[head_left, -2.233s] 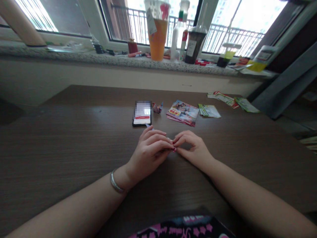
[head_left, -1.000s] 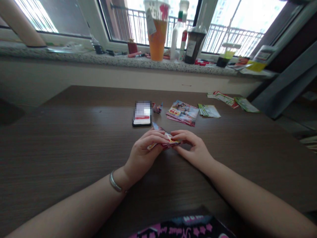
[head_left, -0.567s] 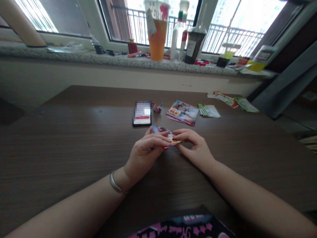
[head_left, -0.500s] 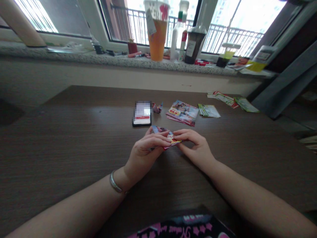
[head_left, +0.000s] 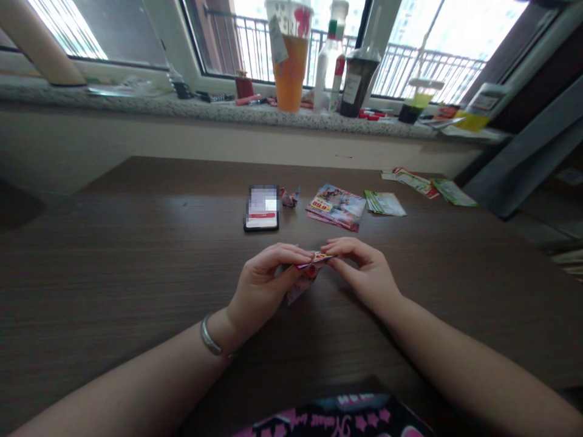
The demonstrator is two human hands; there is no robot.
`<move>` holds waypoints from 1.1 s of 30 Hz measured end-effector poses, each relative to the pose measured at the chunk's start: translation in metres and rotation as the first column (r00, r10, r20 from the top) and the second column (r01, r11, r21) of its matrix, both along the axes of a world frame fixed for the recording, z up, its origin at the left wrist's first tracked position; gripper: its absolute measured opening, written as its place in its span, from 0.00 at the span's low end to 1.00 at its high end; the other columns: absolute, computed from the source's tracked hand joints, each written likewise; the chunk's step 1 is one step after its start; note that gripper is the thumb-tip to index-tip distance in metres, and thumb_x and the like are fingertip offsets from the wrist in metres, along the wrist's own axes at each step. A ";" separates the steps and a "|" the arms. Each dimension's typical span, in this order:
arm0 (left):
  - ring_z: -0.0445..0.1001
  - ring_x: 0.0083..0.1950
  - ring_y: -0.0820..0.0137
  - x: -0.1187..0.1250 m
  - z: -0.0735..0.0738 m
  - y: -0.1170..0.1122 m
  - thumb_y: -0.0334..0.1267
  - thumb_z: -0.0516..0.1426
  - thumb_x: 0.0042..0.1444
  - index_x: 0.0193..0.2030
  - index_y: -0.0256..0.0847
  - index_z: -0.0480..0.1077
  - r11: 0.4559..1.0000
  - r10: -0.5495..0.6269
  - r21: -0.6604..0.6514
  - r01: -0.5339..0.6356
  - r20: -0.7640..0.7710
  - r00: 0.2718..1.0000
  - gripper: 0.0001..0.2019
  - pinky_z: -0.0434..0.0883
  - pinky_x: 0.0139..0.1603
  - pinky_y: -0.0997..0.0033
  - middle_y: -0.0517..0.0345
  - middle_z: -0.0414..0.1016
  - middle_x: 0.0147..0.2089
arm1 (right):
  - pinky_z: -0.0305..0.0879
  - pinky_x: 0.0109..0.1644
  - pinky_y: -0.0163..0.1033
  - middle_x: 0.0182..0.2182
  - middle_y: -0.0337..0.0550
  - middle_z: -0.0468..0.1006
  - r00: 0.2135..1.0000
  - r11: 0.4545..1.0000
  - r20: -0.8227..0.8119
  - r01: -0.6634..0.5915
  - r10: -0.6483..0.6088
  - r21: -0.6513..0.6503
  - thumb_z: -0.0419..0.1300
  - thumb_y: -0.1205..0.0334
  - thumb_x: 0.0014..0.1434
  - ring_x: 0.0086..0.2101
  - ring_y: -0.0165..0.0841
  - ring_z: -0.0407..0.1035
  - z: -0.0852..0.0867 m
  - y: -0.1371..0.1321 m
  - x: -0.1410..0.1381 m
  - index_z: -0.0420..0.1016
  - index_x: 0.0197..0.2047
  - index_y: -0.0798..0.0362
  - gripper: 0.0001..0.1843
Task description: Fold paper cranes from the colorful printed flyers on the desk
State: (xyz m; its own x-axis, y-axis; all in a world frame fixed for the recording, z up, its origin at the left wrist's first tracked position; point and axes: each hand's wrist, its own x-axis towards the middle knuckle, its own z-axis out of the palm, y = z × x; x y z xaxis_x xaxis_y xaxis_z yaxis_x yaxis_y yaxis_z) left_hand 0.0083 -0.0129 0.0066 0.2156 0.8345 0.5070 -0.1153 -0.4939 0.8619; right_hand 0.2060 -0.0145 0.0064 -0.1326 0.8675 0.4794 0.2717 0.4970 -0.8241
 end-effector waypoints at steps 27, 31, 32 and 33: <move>0.77 0.50 0.66 0.011 0.000 0.000 0.28 0.65 0.50 0.31 0.44 0.77 0.963 -0.095 -0.224 0.149 0.236 0.967 0.06 0.72 0.57 0.62 0.59 0.81 0.38 | 0.66 0.55 0.49 0.44 0.43 0.76 0.983 0.989 0.169 0.045 -0.068 0.140 0.64 0.68 0.50 0.47 0.38 0.70 0.012 -0.011 -0.007 0.69 0.43 0.48 0.16; 0.78 0.47 0.67 0.012 -0.001 -0.001 0.32 0.65 0.50 0.30 0.42 0.76 0.950 -0.110 -0.255 0.179 0.265 0.958 0.03 0.73 0.56 0.62 0.58 0.81 0.39 | 0.62 0.59 0.52 0.45 0.43 0.77 0.946 0.945 0.298 0.029 -0.132 0.327 0.63 0.69 0.50 0.51 0.40 0.68 0.016 -0.008 -0.001 0.70 0.46 0.46 0.19; 0.78 0.47 0.66 0.012 -0.001 -0.001 0.33 0.66 0.50 0.30 0.42 0.75 0.948 -0.103 -0.266 0.172 0.255 0.961 0.04 0.74 0.55 0.61 0.58 0.81 0.39 | 0.61 0.59 0.53 0.45 0.43 0.77 0.936 0.939 0.320 0.031 -0.148 0.344 0.62 0.70 0.50 0.52 0.41 0.68 0.016 -0.007 0.000 0.70 0.47 0.45 0.20; 0.78 0.46 0.66 0.012 0.000 -0.001 0.34 0.66 0.50 0.30 0.41 0.74 0.949 -0.091 -0.275 0.156 0.235 0.968 0.05 0.74 0.54 0.61 0.57 0.81 0.39 | 0.61 0.59 0.53 0.45 0.43 0.77 0.930 0.935 0.330 0.040 -0.163 0.352 0.61 0.70 0.51 0.52 0.41 0.68 0.015 -0.006 0.002 0.70 0.47 0.45 0.21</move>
